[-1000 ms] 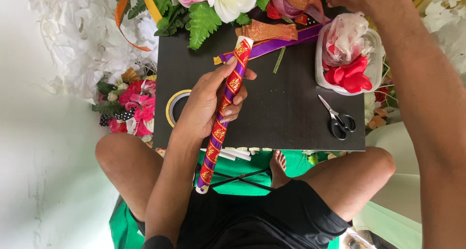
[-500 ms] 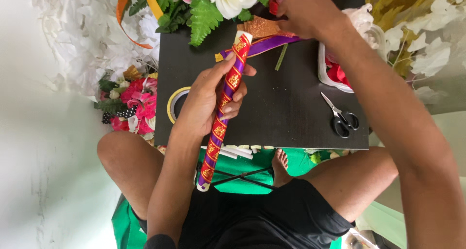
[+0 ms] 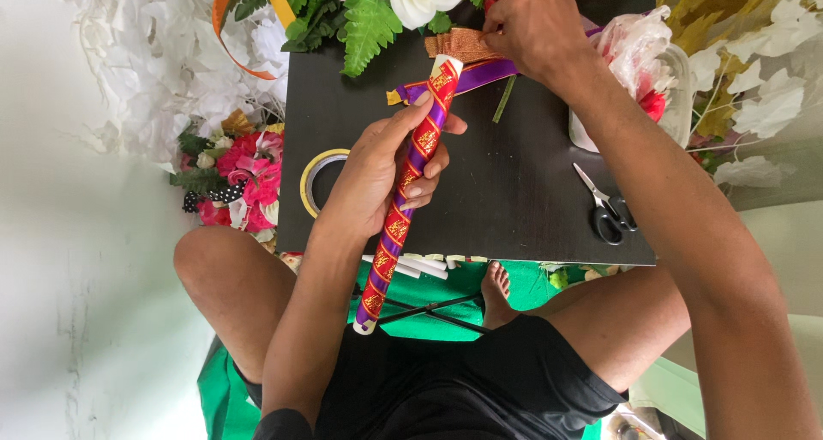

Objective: The person wraps a decorative purple ribbon diagonally around a white tube, then secures a red and gold patterned ribbon over it using tape.

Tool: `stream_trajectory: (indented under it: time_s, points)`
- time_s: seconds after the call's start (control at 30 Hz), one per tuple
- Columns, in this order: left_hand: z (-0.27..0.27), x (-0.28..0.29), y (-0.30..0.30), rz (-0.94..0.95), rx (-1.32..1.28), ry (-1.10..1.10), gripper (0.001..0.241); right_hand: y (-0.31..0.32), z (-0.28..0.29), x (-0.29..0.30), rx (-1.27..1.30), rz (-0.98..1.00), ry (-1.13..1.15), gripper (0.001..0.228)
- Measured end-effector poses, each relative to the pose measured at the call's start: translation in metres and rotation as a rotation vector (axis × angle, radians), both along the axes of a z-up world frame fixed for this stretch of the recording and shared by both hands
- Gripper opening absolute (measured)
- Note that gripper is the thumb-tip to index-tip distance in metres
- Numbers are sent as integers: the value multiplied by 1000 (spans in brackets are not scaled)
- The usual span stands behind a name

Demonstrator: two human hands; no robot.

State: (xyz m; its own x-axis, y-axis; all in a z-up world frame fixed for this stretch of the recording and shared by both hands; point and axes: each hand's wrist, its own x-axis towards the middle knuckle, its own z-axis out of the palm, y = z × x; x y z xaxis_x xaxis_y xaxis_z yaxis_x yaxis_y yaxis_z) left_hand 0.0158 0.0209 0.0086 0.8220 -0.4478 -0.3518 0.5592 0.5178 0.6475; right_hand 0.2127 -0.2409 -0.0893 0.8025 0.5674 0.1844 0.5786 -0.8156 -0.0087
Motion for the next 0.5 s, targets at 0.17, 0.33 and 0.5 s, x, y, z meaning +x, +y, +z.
stream_trajectory:
  time_s: [0.17,0.33,0.5]
  points:
    - [-2,0,-3,2,16,17,50,-2,14,-11,76,-17,52,9]
    - [4,0,-6,5,116,5,54,-3,63,-47,239,73,185,14]
    - [3,-1,-11,-13,142,-21,53,-15,76,-53,359,80,212,14]
